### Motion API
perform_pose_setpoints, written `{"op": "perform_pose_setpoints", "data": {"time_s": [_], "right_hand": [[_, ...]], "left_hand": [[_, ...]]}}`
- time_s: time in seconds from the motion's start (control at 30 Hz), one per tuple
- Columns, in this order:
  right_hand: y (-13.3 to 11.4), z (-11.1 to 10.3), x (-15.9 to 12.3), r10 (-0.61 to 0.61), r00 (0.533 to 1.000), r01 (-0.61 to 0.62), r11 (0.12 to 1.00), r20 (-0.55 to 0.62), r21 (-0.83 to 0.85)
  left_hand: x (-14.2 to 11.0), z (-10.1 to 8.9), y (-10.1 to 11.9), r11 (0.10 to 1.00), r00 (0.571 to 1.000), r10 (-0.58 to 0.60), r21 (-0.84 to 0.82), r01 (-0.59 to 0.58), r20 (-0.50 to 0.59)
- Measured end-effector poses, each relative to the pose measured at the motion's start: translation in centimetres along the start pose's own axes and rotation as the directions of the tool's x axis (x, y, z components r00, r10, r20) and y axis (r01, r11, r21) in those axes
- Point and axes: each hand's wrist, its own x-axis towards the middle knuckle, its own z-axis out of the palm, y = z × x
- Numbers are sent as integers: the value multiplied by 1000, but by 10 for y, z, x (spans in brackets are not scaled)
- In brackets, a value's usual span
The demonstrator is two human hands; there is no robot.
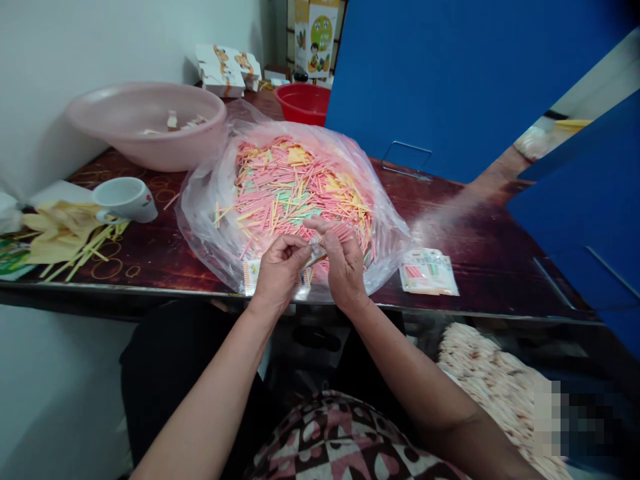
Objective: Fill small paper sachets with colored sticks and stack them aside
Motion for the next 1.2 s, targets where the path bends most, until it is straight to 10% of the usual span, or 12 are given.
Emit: {"op": "perform_pose_setpoints", "data": {"time_s": [0.43,0.63,0.9,1.2], "right_hand": [[9,-23,13,37,993,-13,979,111,-204],[19,-27,8,294,954,-286,952,59,-108],[16,-27,9,338,941,-337,925,28,178],[19,-34,-3,265,962,-270,959,-62,-88]], "left_hand": [[8,1,-10,973,990,139,192,-132,-23],[10,0,-10,890,949,316,344,-301,11],[-1,1,7,987,994,-62,152,47,92],[-4,-2,14,972,993,21,230,-48,120]]}}
